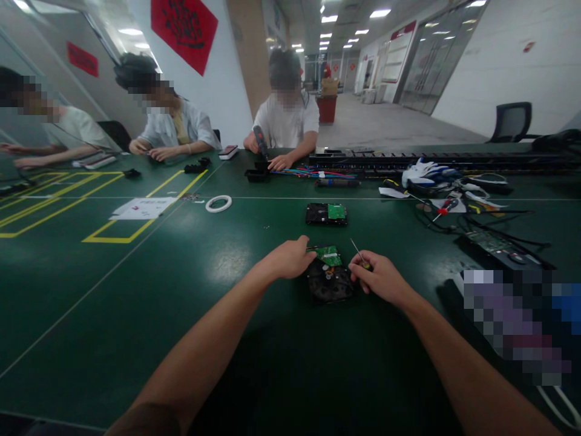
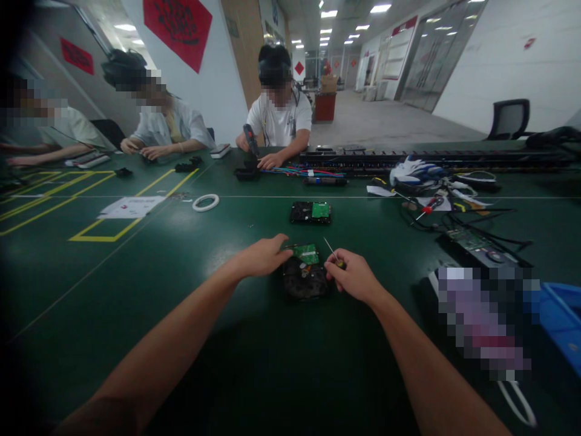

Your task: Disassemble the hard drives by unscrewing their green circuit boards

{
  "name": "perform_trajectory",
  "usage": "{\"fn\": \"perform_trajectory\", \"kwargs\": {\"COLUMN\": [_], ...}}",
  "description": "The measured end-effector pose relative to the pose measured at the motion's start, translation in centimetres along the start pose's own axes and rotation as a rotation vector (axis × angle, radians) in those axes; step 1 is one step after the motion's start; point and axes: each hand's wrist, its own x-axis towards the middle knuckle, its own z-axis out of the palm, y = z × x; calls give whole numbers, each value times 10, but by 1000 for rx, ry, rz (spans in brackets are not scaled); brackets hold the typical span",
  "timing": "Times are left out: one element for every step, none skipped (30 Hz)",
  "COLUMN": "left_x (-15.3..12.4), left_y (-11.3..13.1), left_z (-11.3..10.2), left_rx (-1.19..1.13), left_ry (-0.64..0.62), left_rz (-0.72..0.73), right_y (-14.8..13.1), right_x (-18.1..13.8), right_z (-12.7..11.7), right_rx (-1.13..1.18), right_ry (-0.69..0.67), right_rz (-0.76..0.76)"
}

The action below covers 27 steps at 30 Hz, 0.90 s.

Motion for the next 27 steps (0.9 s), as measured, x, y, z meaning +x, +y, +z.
{"fn": "perform_trajectory", "kwargs": {"left_x": [0,0,-1,-1,-1,-1,-1,-2,-3,-4,-6,-7,-9,-10,-12,-13,-14,-14,-14,-14,-14,-14,-13,-13,-14,-14,-15], "left_y": [1,2,3,4,5,6,8,11,15,19,24,29,35,40,45,50,53,56,58,59,59,58,57,55,53,50,47], "left_z": [0,1,2,3,4,6,8,10,13,17,20,25,30,35,40,45,50,54,57,59,59,59,57,54,50,46,41], "left_rx": [-16,-31,-45,-58,-71,-82,-92,-98,-100,-96,-80,-60,-41,-21,1,20,35,46,58,71,84,97,109,119,126,133,140], "left_ry": [-1,-4,-9,-10,-9,-5,2,9,17,32,60,83,107,125,141,150,158,168,180,185,189,188,178,162,139,98,65], "left_rz": [-4,-5,1,12,26,44,60,74,82,75,57,42,23,4,-17,-26,-25,-25,-34,-36,-35,-32,-21,-10,2,18,19], "right_y": [-1,-1,-2,-2,-3,-3,-2,-2,-1,0,1,2,3,4,5,5,6,7,8,9,10,11,12,13,14,14,14], "right_x": [0,-1,-1,-1,-1,-1,0,0,1,2,3,3,4,4,5,5,6,6,7,8,8,8,9,9,9,9,9], "right_z": [1,2,2,3,4,4,4,4,5,5,5,5,6,6,7,7,8,8,8,8,9,9,9,9,8,8,7], "right_rx": [8,19,30,41,50,61,73,85,96,104,112,120,131,143,155,165,171,171,167,162,154,145,135,124,112,98,82], "right_ry": [-15,-29,-41,-48,-46,-38,-24,-4,21,49,78,106,131,153,168,183,196,212,228,247,267,288,307,325,341,355,367], "right_rz": [-1,-2,-4,-6,-8,-11,-13,-13,-13,-11,-9,-8,-10,-14,-19,-25,-28,-29,-28,-26,-23,-21,-22,-25,-33,-43,-53]}}
